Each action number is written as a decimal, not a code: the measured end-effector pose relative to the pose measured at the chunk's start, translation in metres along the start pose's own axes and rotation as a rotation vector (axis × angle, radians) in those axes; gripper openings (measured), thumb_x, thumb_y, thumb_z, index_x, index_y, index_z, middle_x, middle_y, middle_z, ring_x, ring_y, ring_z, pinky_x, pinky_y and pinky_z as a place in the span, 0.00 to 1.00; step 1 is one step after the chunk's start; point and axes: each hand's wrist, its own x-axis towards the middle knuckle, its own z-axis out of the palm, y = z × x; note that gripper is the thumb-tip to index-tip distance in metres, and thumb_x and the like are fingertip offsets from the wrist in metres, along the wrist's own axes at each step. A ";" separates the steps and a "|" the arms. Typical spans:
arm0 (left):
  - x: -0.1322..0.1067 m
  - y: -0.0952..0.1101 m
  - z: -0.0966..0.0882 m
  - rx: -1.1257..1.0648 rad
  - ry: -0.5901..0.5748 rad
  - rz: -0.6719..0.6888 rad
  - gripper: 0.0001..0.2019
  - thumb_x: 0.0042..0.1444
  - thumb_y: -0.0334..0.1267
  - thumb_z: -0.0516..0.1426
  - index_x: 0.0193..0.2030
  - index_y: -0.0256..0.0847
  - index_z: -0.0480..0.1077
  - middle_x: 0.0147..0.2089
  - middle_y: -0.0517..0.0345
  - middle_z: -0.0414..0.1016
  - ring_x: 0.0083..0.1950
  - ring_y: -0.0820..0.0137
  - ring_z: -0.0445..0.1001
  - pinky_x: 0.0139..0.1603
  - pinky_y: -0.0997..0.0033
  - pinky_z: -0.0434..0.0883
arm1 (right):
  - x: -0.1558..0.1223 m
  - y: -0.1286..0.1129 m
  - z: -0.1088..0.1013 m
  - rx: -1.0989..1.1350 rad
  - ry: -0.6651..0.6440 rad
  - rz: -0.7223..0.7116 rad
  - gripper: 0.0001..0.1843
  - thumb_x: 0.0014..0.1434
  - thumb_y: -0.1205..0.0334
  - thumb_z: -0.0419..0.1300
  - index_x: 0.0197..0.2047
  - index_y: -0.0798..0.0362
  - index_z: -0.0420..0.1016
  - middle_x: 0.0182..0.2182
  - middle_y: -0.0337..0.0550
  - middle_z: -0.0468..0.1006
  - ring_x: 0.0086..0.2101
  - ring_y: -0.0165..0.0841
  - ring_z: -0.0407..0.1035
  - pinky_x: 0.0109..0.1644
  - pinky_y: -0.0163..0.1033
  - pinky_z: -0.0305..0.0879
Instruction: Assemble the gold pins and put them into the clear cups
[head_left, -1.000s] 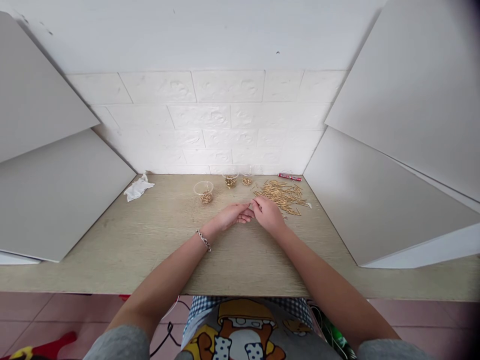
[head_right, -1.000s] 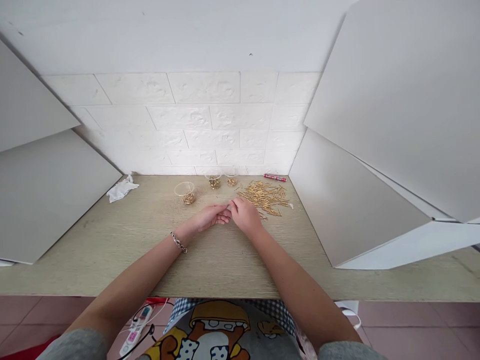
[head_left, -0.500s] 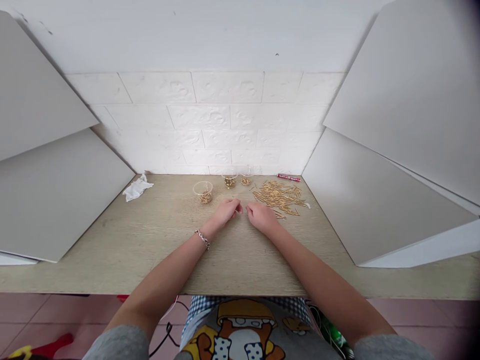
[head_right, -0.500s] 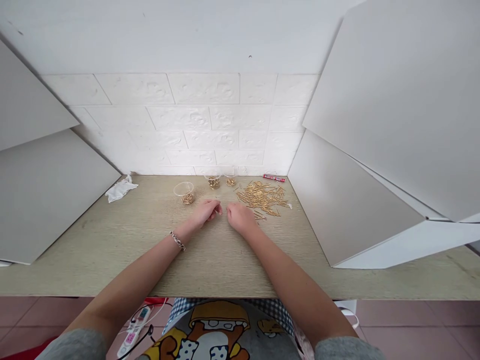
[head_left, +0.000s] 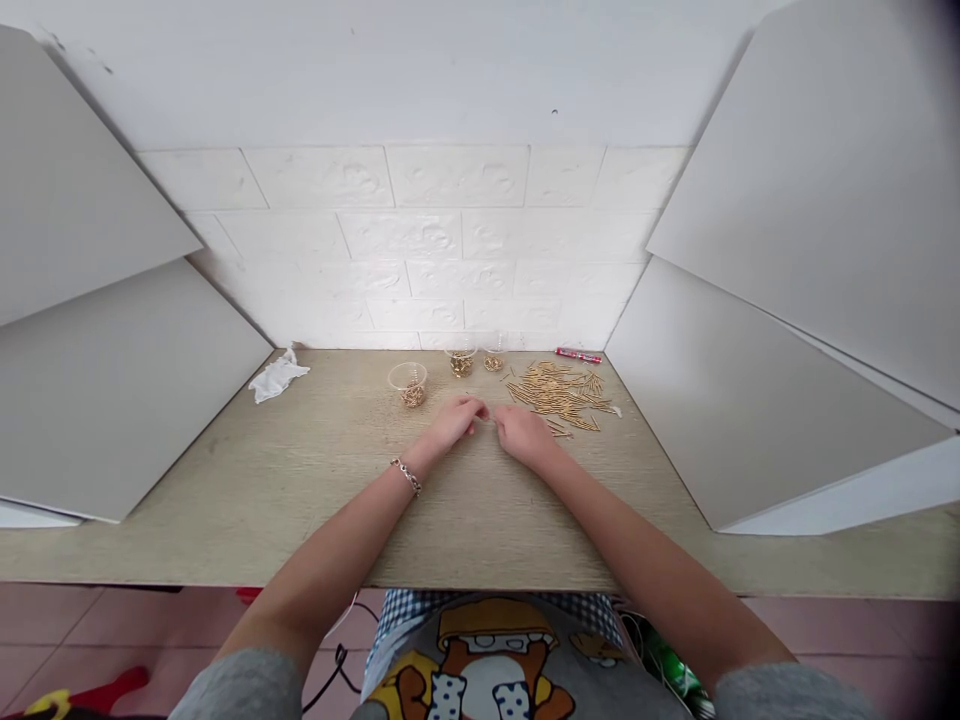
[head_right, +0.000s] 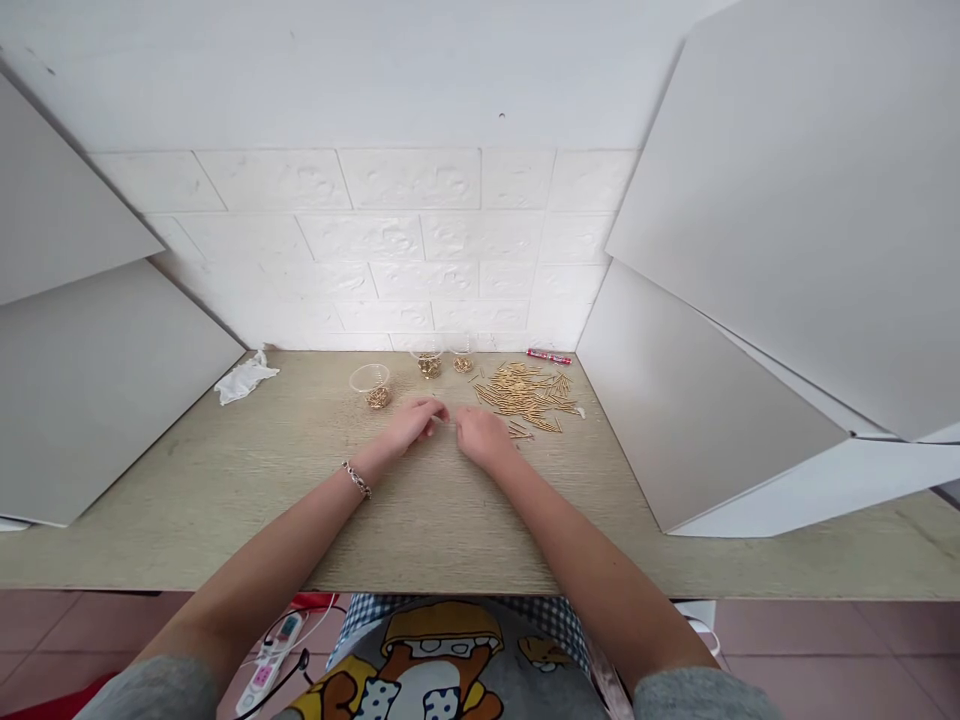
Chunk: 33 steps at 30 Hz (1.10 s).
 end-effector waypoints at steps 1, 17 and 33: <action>0.000 0.000 0.001 0.039 -0.019 0.056 0.09 0.46 0.33 0.50 0.28 0.37 0.71 0.22 0.59 0.68 0.21 0.75 0.61 0.23 0.75 0.58 | 0.000 0.001 0.000 0.017 0.012 0.003 0.14 0.61 0.66 0.46 0.39 0.53 0.72 0.35 0.49 0.76 0.34 0.37 0.70 0.33 0.37 0.58; 0.002 -0.006 0.006 0.335 -0.003 0.328 0.18 0.51 0.32 0.52 0.50 0.39 0.69 0.33 0.56 0.75 0.33 0.69 0.70 0.39 0.70 0.66 | 0.021 0.013 -0.026 0.280 0.204 0.022 0.15 0.62 0.60 0.44 0.38 0.53 0.72 0.35 0.45 0.74 0.36 0.34 0.68 0.38 0.36 0.60; 0.008 -0.012 0.000 0.161 0.012 0.250 0.14 0.50 0.34 0.54 0.44 0.39 0.74 0.41 0.54 0.77 0.39 0.68 0.72 0.42 0.70 0.68 | 0.115 0.015 -0.060 0.116 -0.217 0.140 0.16 0.50 0.60 0.60 0.38 0.65 0.76 0.39 0.56 0.78 0.43 0.39 0.69 0.44 0.34 0.60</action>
